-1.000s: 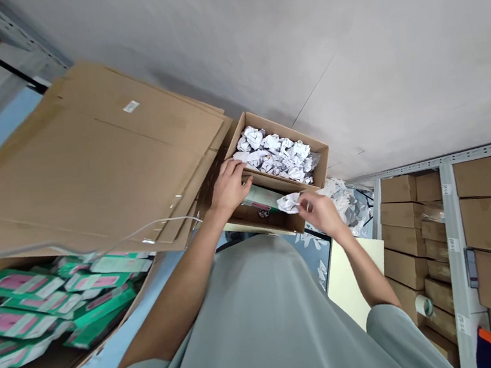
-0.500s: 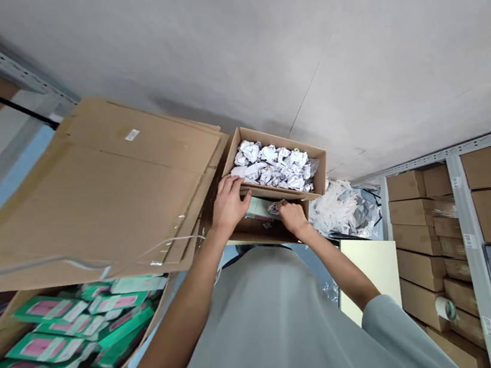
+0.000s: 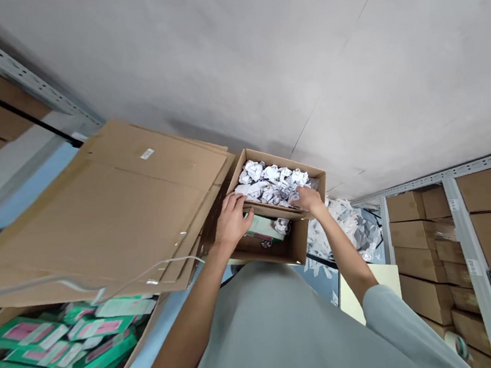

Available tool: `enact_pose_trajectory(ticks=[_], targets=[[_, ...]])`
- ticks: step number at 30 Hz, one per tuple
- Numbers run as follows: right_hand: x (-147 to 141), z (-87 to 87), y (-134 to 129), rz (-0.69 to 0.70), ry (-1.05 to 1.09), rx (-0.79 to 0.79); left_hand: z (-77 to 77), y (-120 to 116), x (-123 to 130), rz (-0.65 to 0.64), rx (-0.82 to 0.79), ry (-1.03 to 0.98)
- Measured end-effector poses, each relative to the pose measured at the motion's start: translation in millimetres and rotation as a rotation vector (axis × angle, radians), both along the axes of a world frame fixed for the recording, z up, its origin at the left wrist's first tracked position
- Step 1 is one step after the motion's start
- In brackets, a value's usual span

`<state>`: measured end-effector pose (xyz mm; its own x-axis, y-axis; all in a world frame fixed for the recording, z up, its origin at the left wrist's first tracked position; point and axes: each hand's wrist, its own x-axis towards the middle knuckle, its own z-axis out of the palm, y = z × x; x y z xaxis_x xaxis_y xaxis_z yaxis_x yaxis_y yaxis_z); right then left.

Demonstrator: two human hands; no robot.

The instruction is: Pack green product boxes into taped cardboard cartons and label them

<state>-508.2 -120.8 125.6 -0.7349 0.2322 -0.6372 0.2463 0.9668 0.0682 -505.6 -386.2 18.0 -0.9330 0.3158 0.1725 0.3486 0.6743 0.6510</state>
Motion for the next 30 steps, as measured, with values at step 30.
enact_pose_trajectory(ticks=[30], targets=[[53.5,-56.4,-121.8,0.084,0.078,-0.266,2.5,-1.3,5.5,-0.014,0.033,-0.04]])
